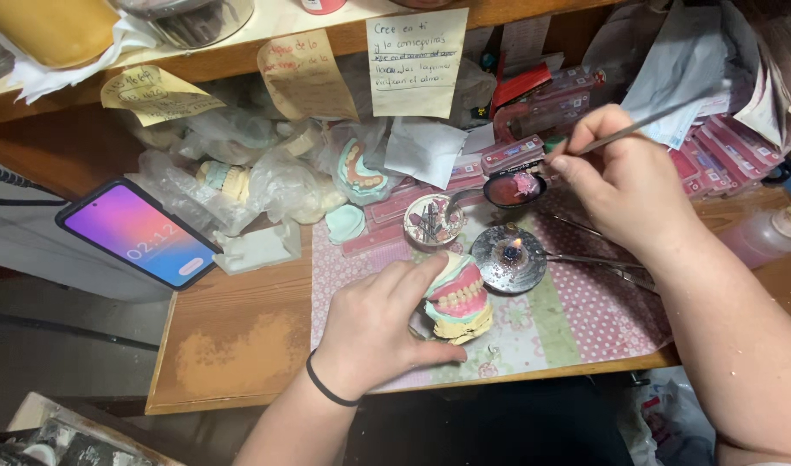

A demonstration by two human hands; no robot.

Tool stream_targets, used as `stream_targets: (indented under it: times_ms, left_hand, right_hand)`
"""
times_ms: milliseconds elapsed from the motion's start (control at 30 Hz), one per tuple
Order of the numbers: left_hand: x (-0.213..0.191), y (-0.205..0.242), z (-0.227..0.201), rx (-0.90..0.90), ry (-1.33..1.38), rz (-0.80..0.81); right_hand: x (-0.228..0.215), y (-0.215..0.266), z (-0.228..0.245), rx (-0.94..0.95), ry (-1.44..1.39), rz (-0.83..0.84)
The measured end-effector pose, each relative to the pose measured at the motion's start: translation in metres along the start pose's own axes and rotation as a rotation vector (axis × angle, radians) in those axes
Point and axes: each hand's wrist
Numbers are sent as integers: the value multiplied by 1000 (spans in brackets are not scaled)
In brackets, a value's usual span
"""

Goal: The person assembles a dental model by joining the upper and lower halves. They then use a metal tool to adjust and smooth the pink material on the model, occasionally applying liquid from a bottle.

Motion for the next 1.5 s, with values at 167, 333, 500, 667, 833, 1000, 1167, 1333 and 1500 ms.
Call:
stream_targets:
  times_ms: [167,333,500,667,833,1000,1167,1333,1500]
  left_hand:
    - [2,1,0,30,-19,-46]
    - [-1,-3,-7,115,-11,-120]
    - [0,-3,-13,150,112,-182]
    - [-1,-5,-11,148,179,-204]
    - [7,-4,-4,123,185,-296]
    - [8,0,1,97,259,-312]
    - [4,-2,1,56,312,-314]
    - [2,-1,2,44,353,-242]
    - [-6,-5,1,106,384,-125]
  right_hand:
    - [2,10,-11,17,-210,-119]
    - [0,27,-19,-75,-283,-201]
    - [-11,85,-29,-96,-158,-231]
    - [-5,150,-131,-205,-2,-853]
    - [-29,148,-148,-252,-39,-889]
    - [-19,147,-185,212,52,-511]
    - [-6,152,-197,100,-186,-589]
    - [7,163,-129,15,-297,-605]
    - [29,168,-65,-15,-485,-306]
Point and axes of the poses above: each hand's wrist, its own y-axis away from the middle knuckle, its own x-axis out of the palm, z = x × y, and after that the axes turned 7 degrees about -x, right-handed
